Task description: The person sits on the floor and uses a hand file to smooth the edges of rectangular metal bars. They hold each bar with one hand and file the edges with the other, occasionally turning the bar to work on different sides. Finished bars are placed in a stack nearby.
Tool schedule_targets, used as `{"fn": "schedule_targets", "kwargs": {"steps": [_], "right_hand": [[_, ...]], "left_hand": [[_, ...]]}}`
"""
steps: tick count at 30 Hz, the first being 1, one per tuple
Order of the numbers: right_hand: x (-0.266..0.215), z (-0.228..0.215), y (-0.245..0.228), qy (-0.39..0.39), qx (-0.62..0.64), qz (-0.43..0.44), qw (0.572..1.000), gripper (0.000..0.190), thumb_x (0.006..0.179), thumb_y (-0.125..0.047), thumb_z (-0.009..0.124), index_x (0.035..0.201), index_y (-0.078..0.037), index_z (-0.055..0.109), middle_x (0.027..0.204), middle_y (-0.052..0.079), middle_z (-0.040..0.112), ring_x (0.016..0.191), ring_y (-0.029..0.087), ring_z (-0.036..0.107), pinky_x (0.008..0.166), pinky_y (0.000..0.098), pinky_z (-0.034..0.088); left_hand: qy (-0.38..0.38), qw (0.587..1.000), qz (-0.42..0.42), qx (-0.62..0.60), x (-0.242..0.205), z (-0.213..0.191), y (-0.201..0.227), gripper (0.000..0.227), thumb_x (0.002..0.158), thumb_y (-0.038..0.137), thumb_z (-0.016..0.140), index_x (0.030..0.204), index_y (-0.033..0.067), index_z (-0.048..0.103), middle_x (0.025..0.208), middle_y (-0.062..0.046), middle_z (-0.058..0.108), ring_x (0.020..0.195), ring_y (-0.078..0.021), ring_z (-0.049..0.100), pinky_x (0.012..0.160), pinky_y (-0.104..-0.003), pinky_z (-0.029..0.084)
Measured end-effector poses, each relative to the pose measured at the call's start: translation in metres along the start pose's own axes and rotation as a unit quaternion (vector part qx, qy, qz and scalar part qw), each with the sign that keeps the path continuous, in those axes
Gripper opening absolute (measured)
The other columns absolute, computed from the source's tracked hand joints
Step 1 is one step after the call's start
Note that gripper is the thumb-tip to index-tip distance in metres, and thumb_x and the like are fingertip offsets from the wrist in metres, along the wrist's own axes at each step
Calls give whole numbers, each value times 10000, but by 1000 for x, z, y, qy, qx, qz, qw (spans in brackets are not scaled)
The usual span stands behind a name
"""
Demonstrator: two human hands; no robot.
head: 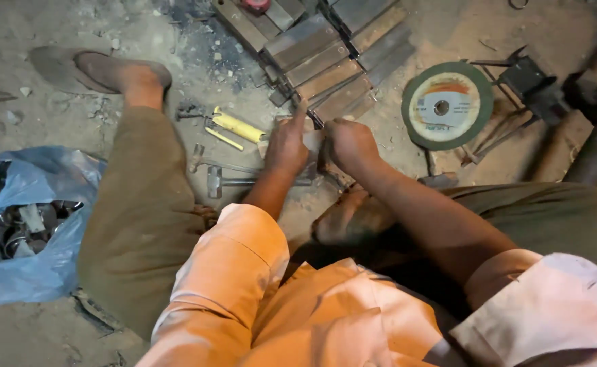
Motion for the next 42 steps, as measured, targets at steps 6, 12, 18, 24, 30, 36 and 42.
{"fn": "schedule_targets", "kwargs": {"steps": [6,12,18,24,30,36,42], "right_hand": [[-17,-1,-3,103,121,44,986,68,838,-105,684,894,-69,671,889,175,694,857,399,677,743,470,543],[-15,23,29,73,208,109,969,160,817,-141,754,930,-35,714,785,173,697,713,333,679,644,430,541],[0,19,71,15,368,245,897,110,841,-114,710,902,-24,722,746,53,722,587,128,655,519,322,517],[14,-8,108,151,454,260,839,74,921,-34,616,949,-24,683,786,46,676,655,115,606,576,283,473],[14,9,127,167,412,249,861,132,963,-54,579,1007,-28,701,826,65,681,714,144,629,632,317,504],[23,10,88,85,289,127,945,330,811,-131,780,1116,-26,713,961,132,742,861,238,715,772,356,564],[40,28,59,-10,251,98,963,401,791,-118,737,1187,-59,729,1081,180,722,934,285,729,819,366,582]], "left_hand": [[25,998,46,-16,-2,-14,13,937,715,136,862,1527,78,399,1025,-209,722,1001,-450,628,925,-502,498],[-8,1000,13,9,1,-16,15,985,672,129,868,1535,85,396,1050,-224,710,1033,-450,632,926,-500,504],[-36,999,18,15,-1,-18,16,1046,612,158,927,1529,165,423,1066,-200,714,1045,-426,639,927,-502,498],[-56,992,106,30,-2,-27,16,982,631,148,932,1495,170,465,1138,-189,710,1088,-425,635,982,-496,485],[72,987,93,-111,-1,-58,2,726,759,63,938,1366,153,549,1347,-281,603,1235,-398,584,1023,-443,491],[94,953,-80,-276,-65,-129,-18,974,749,85,896,1575,19,383,1276,-165,690,1160,-210,675,999,-339,548],[81,946,-199,-242,-131,-152,-19,988,731,61,858,1594,44,376,1258,-171,725,1117,-190,656,990,-314,506]]}}
Point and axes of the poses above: each hand's wrist, its own x-axis towards the middle knuckle, its own z-axis out of the palm, y = z × x, the point moved 4 cm from there along x, towards the middle knuckle
